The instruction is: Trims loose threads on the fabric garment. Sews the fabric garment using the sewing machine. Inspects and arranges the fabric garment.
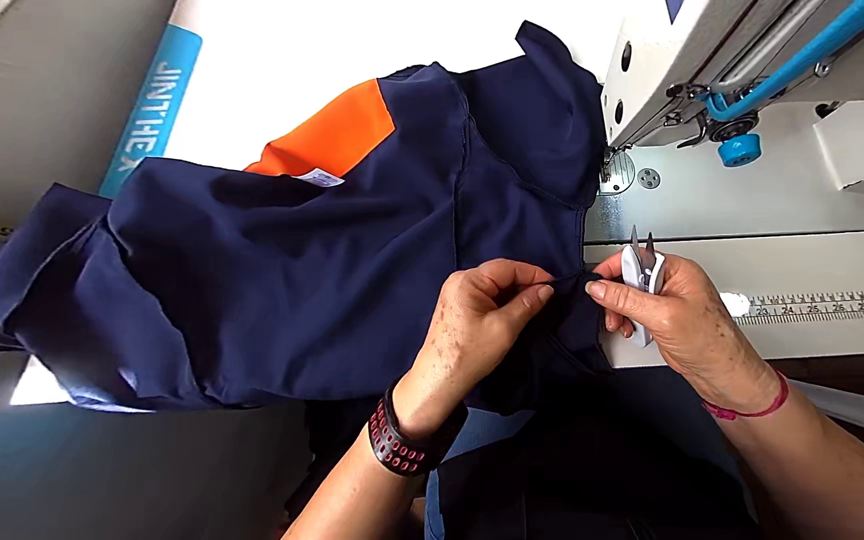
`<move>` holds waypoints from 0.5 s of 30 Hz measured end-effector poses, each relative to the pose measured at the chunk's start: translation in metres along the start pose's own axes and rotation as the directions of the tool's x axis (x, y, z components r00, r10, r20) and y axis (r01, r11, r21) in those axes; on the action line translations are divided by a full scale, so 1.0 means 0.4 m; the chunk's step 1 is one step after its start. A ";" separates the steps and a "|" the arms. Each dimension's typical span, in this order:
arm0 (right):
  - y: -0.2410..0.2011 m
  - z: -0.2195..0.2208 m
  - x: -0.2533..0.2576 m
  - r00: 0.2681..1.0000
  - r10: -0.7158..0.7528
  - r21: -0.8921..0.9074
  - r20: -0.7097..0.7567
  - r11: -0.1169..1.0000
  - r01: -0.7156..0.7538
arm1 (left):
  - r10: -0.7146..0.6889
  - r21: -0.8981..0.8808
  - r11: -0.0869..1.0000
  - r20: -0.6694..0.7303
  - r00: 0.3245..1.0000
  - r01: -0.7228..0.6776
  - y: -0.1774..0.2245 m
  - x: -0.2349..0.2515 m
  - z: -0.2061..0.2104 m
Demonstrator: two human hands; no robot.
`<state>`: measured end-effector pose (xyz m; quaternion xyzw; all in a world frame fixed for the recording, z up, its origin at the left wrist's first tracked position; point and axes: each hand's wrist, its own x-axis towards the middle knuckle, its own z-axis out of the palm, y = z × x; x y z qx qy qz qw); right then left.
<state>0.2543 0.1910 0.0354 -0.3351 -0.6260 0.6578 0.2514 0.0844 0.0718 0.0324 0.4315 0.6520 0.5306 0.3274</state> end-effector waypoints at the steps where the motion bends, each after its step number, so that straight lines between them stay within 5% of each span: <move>1: 0.000 -0.003 0.002 1.000 -0.006 -0.007 0.000 1.000 0.006 | 0.063 0.111 0.992 -0.018 0.998 -0.061 -0.002 0.007 -0.007; 7: -0.002 0.021 0.010 1.000 -0.011 -0.018 -0.011 1.000 0.011 | -0.071 -0.199 0.976 0.107 0.992 0.091 0.031 0.047 0.001; 11: 0.005 0.029 0.014 0.991 -0.112 -0.046 -0.077 0.993 0.109 | 0.004 -0.077 0.997 0.119 0.993 0.005 0.025 0.067 -0.002; 15: -0.002 0.027 0.013 0.994 -0.066 0.038 -0.087 0.997 0.069 | -0.013 -0.037 0.999 0.151 0.988 0.019 0.034 0.083 -0.009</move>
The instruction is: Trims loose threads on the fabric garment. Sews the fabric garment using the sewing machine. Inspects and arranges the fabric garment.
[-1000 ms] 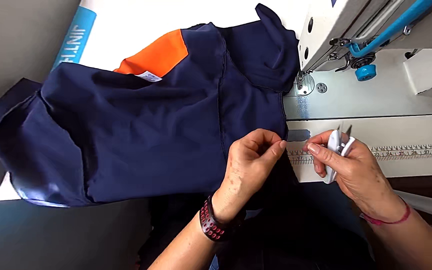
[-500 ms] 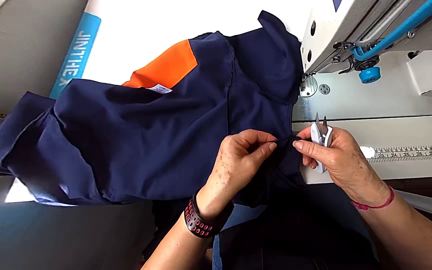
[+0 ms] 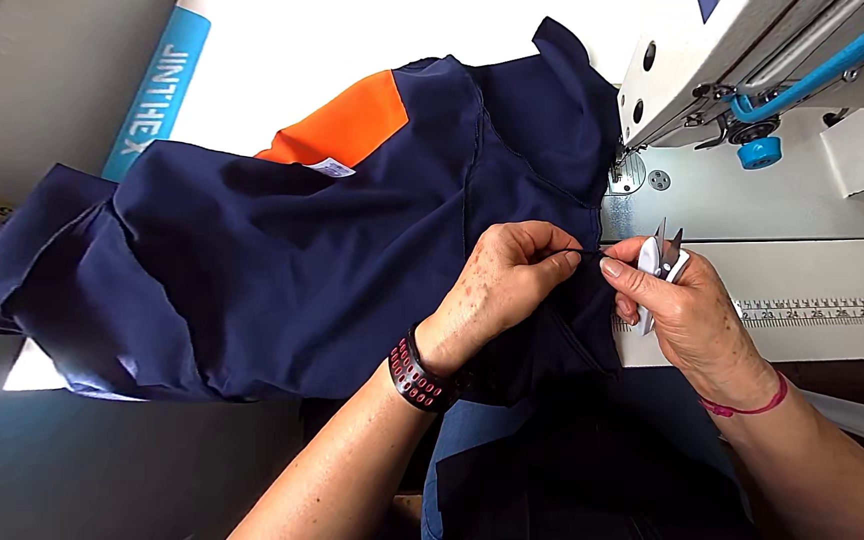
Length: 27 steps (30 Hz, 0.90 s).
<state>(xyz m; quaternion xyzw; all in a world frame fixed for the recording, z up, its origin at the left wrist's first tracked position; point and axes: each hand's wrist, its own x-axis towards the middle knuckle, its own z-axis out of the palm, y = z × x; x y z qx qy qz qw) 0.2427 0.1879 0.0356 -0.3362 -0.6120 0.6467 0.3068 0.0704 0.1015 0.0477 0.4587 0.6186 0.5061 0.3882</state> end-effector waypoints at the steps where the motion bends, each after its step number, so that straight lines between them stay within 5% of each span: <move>1: 0.000 -0.001 -0.001 1.000 -0.002 0.001 0.003 1.000 0.002 | -0.007 -0.007 1.000 0.013 1.000 0.007 0.001 0.002 0.001; 9: 0.011 -0.019 -0.006 1.000 -0.017 -0.098 0.000 0.995 0.017 | 0.231 0.241 0.943 0.020 0.973 -0.229 -0.026 0.014 0.027; 13: 0.005 -0.046 -0.025 0.997 0.074 -0.029 -0.028 0.997 -0.074 | 0.085 0.096 0.992 -0.003 0.996 -0.084 -0.039 0.009 0.060; 17: -0.043 -0.095 -0.065 0.986 0.132 0.107 0.098 0.984 -0.143 | 0.068 0.061 0.996 -0.013 0.998 -0.067 -0.043 0.007 0.072; 21: -0.055 -0.079 -0.126 0.915 0.281 0.428 0.291 0.817 -0.387 | 0.091 0.063 0.994 -0.027 0.996 -0.089 -0.041 0.005 0.080; 24: -0.032 -0.058 -0.137 0.820 0.452 0.506 0.350 0.646 -0.572 | 0.095 0.064 0.994 -0.030 0.995 -0.093 -0.037 0.003 0.085; 27: -0.020 -0.047 -0.138 0.802 0.499 0.533 0.329 0.603 -0.594 | 0.097 0.056 0.994 -0.031 0.995 -0.096 -0.038 0.004 0.086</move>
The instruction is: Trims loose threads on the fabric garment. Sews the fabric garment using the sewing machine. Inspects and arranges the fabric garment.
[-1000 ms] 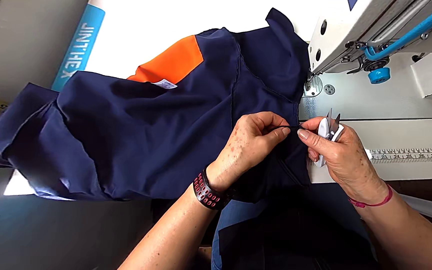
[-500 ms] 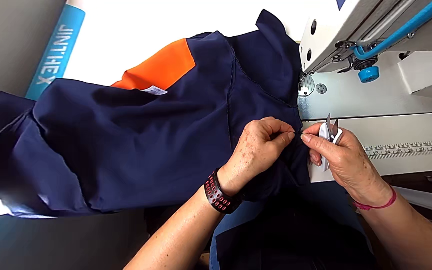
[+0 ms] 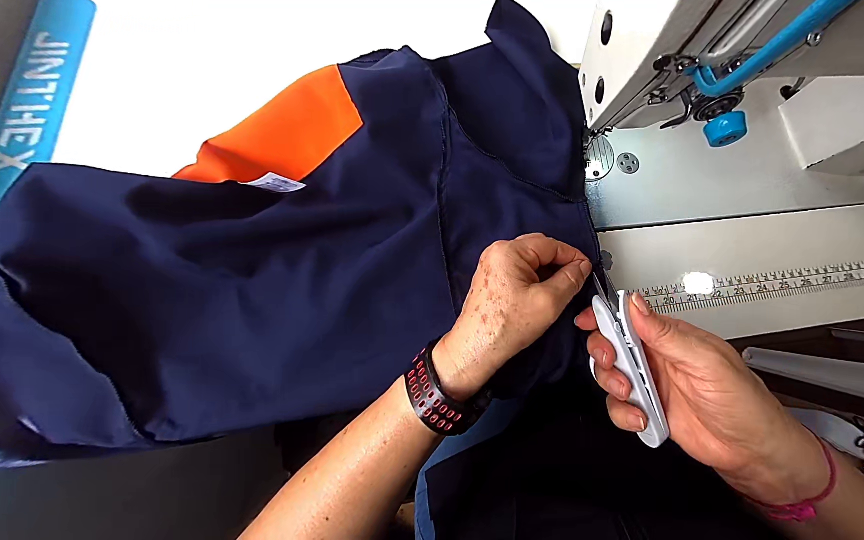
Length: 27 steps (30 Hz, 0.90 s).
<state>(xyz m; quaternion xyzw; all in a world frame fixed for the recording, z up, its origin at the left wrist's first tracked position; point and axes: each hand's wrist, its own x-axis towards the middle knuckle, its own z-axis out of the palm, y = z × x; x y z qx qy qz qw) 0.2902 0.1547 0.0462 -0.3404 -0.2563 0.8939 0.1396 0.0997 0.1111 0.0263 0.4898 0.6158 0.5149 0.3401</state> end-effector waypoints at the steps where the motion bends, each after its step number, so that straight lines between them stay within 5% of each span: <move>1: 0.001 0.000 0.000 1.000 -0.006 -0.003 0.000 1.000 0.006 | -0.002 -0.004 1.000 0.000 1.000 0.002 -0.001 0.000 -0.001; 27: 0.003 0.015 0.019 0.977 -0.176 -0.213 -0.124 0.966 0.147 | 0.052 -0.016 0.999 0.025 0.998 -0.051 -0.010 0.002 0.002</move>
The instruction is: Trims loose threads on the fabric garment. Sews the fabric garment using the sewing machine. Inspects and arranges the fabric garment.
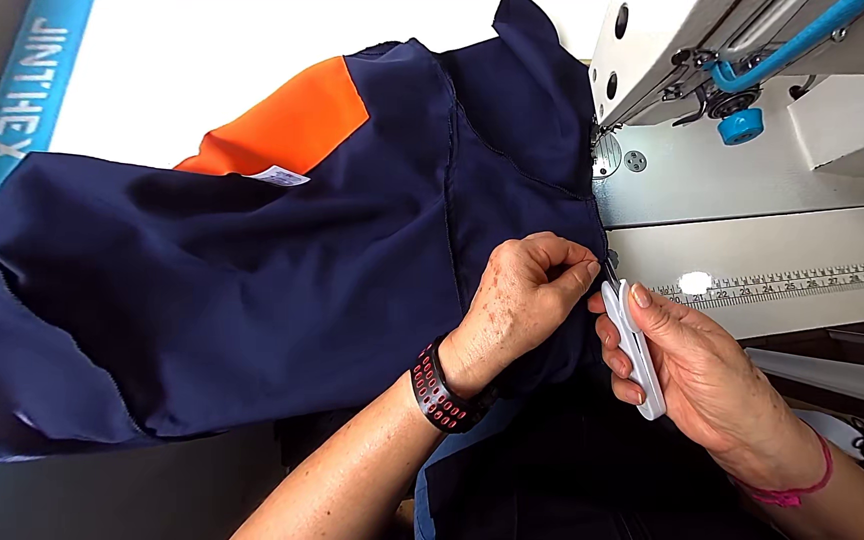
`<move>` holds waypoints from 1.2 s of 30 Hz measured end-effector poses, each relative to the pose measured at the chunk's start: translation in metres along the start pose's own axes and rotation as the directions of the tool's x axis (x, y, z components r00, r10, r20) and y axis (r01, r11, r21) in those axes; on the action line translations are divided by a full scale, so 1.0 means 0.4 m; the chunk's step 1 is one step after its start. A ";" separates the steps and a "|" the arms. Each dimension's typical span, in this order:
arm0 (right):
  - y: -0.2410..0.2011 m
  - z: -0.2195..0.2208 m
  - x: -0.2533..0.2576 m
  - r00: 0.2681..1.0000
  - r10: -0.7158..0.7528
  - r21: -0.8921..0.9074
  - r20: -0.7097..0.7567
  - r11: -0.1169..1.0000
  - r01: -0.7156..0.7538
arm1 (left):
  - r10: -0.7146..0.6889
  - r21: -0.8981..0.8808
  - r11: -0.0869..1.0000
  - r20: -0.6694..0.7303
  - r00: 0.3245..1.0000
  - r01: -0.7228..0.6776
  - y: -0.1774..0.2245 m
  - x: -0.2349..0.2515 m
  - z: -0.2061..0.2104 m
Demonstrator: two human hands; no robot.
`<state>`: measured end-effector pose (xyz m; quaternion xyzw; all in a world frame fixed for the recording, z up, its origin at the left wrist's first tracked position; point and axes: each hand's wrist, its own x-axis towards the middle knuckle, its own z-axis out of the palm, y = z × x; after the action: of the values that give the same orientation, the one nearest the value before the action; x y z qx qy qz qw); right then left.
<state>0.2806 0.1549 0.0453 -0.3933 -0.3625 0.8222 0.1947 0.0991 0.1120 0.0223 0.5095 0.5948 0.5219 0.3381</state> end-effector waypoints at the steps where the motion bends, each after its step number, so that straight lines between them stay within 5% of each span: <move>1: -0.001 0.001 0.002 1.000 0.007 -0.001 -0.008 1.000 -0.007 | 0.006 0.001 1.000 0.001 1.000 -0.006 -0.001 0.000 0.000; 7: -0.007 -0.011 0.014 0.999 0.037 0.047 -0.004 0.998 -0.037 | 0.024 0.006 1.000 0.024 0.999 -0.024 -0.006 -0.003 0.001; 10: -0.012 -0.039 0.012 0.988 -0.152 -0.104 0.036 0.982 0.155 | -0.027 -0.014 1.000 0.024 0.999 0.027 -0.003 -0.003 -0.003; 12: -0.018 -0.049 0.024 0.924 -0.381 -0.394 0.013 0.848 0.355 | -0.058 -0.033 0.998 0.037 0.998 0.059 0.000 -0.001 -0.004; 14: -0.026 -0.038 0.050 0.868 -0.495 -0.585 -0.023 0.711 0.390 | -0.074 -0.037 0.996 0.057 0.996 0.077 0.002 0.001 -0.005; 20: -0.034 -0.030 0.110 0.790 -0.599 -0.677 0.126 0.530 0.510 | -0.018 0.082 0.996 -0.010 1.000 0.019 -0.003 0.000 -0.009; 25: -0.061 -0.011 0.103 0.940 -0.336 -0.475 -0.053 0.837 0.272 | -0.136 0.040 0.990 0.028 0.990 0.135 0.008 0.010 -0.020; 33: -0.045 -0.024 0.103 0.860 -0.509 -0.646 0.040 0.644 0.411 | 0.083 0.377 0.919 0.105 0.991 -0.117 0.021 0.025 -0.002; 36: -0.050 -0.022 0.100 0.893 -0.451 -0.536 -0.012 0.756 0.375 | 0.128 0.348 0.923 0.131 0.983 -0.167 0.018 0.037 -0.010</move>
<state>0.2636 0.1960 0.0363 -0.3977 -0.6341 0.5999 0.2826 0.0934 0.1244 0.0322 0.6327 0.6209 0.4012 0.2308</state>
